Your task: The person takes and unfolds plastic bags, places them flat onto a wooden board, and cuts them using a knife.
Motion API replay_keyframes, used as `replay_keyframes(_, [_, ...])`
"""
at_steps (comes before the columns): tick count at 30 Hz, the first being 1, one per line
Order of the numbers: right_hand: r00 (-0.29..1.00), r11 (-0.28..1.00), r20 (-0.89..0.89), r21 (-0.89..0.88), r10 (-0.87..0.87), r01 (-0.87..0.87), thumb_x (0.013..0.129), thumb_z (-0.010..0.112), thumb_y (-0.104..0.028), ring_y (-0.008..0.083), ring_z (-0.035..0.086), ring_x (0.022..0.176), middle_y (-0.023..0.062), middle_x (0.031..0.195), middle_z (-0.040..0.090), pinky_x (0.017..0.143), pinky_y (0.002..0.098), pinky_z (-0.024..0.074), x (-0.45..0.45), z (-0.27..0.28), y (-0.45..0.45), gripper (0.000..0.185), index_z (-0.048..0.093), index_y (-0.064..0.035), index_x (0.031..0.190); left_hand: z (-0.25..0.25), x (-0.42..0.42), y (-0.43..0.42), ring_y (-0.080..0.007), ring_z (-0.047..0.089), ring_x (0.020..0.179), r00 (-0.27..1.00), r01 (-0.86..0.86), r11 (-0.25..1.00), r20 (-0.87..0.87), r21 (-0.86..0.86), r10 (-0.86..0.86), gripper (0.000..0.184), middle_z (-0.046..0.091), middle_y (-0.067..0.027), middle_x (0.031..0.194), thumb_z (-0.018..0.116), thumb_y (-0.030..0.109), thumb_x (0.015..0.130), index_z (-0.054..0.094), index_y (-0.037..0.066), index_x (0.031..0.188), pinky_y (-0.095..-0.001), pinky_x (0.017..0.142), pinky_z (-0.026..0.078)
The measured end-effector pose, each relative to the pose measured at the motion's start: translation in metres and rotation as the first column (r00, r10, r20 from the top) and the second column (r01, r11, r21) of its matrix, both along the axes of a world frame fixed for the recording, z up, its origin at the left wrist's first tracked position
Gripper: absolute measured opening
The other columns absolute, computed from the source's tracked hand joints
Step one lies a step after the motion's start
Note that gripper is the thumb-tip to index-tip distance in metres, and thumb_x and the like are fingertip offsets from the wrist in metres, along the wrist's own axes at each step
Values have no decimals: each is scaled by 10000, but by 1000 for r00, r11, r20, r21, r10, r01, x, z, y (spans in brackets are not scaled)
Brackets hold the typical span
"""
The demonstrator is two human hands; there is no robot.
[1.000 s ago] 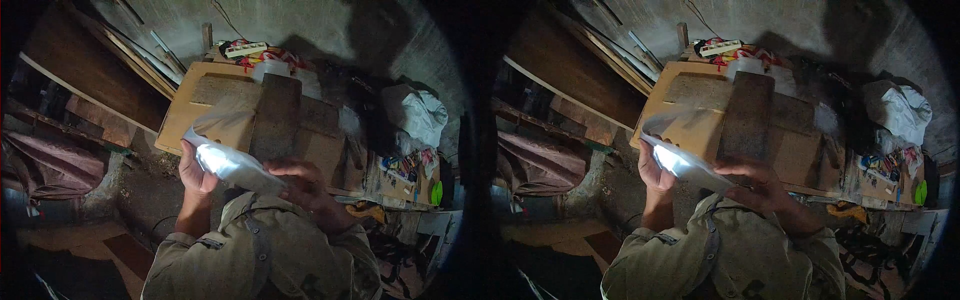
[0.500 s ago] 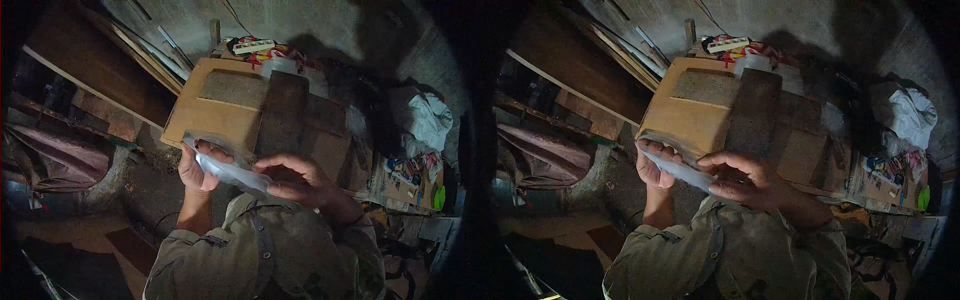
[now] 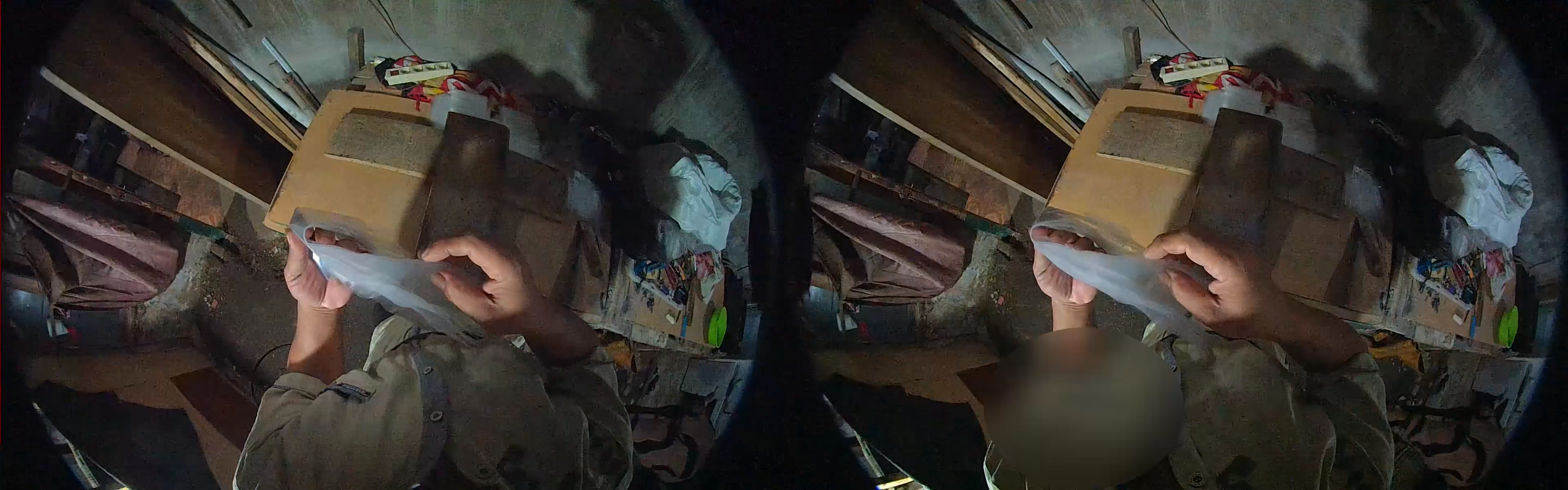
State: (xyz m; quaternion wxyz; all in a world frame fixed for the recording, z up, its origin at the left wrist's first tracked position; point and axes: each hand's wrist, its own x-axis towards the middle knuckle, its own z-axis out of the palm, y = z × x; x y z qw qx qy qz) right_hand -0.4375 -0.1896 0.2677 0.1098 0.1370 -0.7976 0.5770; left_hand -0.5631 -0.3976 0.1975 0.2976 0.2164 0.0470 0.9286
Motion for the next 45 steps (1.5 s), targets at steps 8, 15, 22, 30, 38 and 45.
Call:
replay_keyframes(8, [945, 970, -328, 229, -3, 83, 824, 673, -18, 280, 658, 897, 120, 1003, 649, 782, 355, 537, -7, -10, -2, 256, 631, -53, 1074, -6, -2, -9, -332, 633, 1028, 998, -39, 999, 55, 22, 38, 367, 668, -123, 1075, 415, 374, 996, 613, 81, 1094, -510, 933, 484])
replay_keyframes(15, [965, 984, -259, 162, -31, 75, 813, 705, -59, 260, 664, 879, 97, 967, 676, 734, 365, 550, -9, -12, -12, 256, 653, -77, 1063, -8, 2, -9, -314, 589, 1124, 999, -46, 999, 19, -11, 46, 373, 613, -136, 1212, 413, 372, 998, 604, 89, 1148, -514, 979, 448])
replay_keyframes(22, [960, 985, -278, 172, 31, 18, 812, 709, -80, 256, 674, 840, 90, 935, 676, 704, 349, 554, -11, -21, -6, 219, 650, -72, 1023, -5, 8, -8, -303, 580, 1141, 991, -129, 990, 39, -57, 131, 353, 627, -112, 1197, 452, 370, 985, 648, 100, 1100, -525, 976, 446])
replay_keyframes(30, [980, 991, -197, 137, 35, -8, 822, 697, -81, 247, 669, 870, 86, 930, 664, 722, 356, 550, -9, -12, -7, 209, 620, -68, 1017, 2, 5, -8, -318, 609, 1075, 992, -97, 995, 85, -6, 97, 338, 621, -114, 1200, 468, 371, 978, 648, 97, 1062, -519, 952, 461])
replay_keyframes(38, [963, 985, -266, 169, 30, 16, 806, 723, -132, 247, 680, 815, 87, 951, 671, 684, 347, 552, -14, -19, -9, 277, 622, -97, 1061, -10, 4, -10, -306, 526, 1202, 996, -71, 997, 44, -29, 72, 358, 599, -111, 1239, 486, 360, 971, 596, 86, 1173, -522, 978, 440])
replay_keyframes(45, [952, 987, -299, 121, -63, 104, 803, 728, -151, 256, 682, 800, 98, 905, 666, 674, 353, 551, -14, -29, -10, 264, 618, -72, 1030, -8, 6, -7, -298, 526, 1201, 989, -138, 980, 35, -143, 144, 446, 537, -99, 1327, 514, 369, 955, 510, 100, 1311, -519, 999, 418])
